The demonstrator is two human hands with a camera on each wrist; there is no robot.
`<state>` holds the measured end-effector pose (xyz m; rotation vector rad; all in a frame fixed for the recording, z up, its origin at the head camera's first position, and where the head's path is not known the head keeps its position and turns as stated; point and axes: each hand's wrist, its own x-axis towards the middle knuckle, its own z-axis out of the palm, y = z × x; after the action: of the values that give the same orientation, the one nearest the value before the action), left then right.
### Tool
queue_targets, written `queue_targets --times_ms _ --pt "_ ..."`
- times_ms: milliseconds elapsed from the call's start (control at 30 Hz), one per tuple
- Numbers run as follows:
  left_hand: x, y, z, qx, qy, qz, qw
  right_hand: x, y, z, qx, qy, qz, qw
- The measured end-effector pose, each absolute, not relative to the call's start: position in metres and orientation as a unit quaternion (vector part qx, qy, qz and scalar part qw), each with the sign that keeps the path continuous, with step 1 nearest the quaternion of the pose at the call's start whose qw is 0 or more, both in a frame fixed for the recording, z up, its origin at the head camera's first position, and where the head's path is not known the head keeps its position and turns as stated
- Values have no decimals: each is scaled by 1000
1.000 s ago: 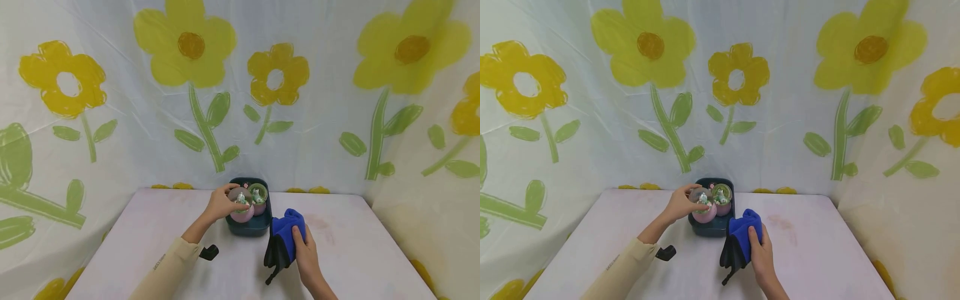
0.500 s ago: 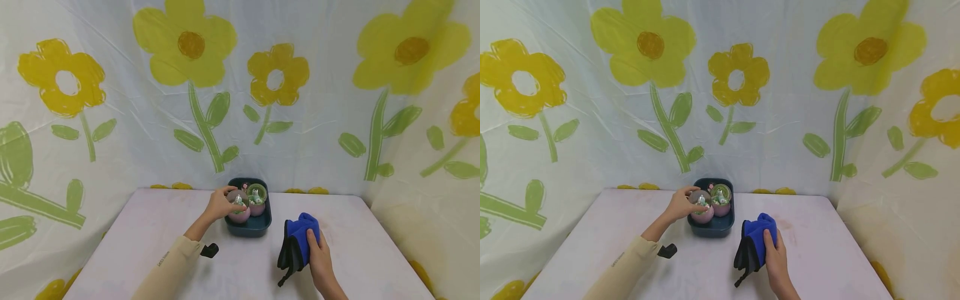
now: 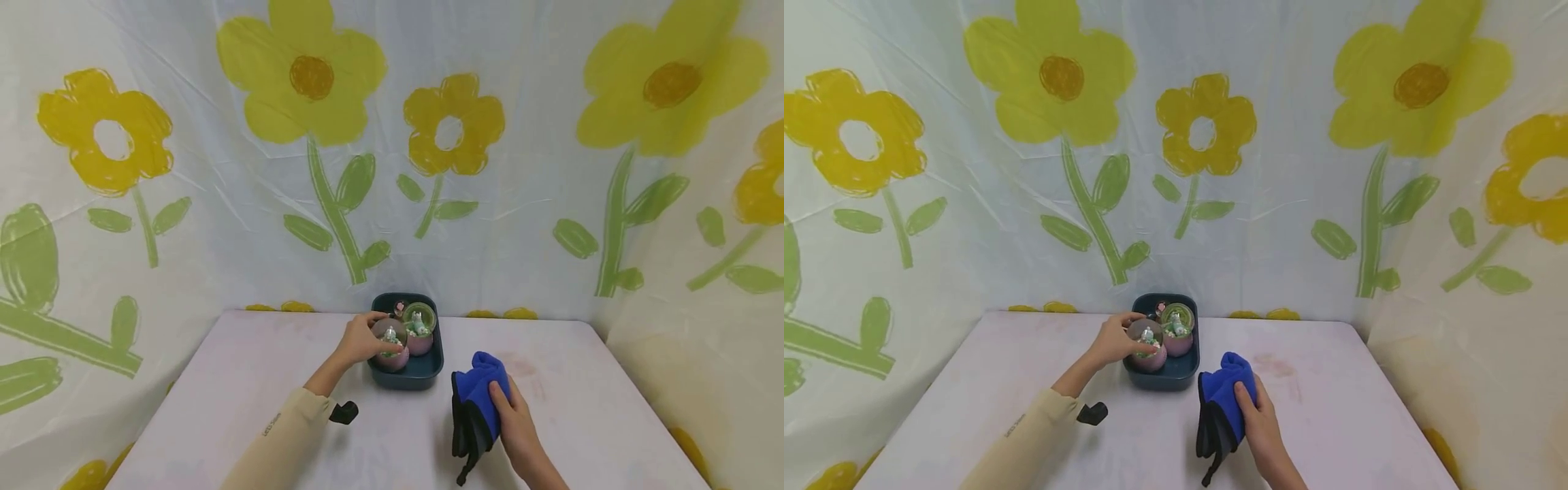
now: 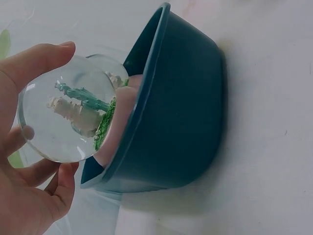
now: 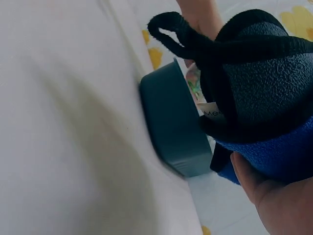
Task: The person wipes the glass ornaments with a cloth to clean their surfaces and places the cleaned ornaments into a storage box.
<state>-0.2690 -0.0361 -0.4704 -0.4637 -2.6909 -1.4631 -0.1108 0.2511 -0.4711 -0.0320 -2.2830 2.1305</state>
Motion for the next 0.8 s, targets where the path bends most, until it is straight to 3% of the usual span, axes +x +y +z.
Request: queue_targets --times_ms 400,800 --pt "-274 -33 -475 -166 -866 -472 19 -116 256 -483 -29 -715 699 -12" --pt "-274 -35 -480 -179 -870 -460 -4 -119 269 -490 -27 -742 670 4"
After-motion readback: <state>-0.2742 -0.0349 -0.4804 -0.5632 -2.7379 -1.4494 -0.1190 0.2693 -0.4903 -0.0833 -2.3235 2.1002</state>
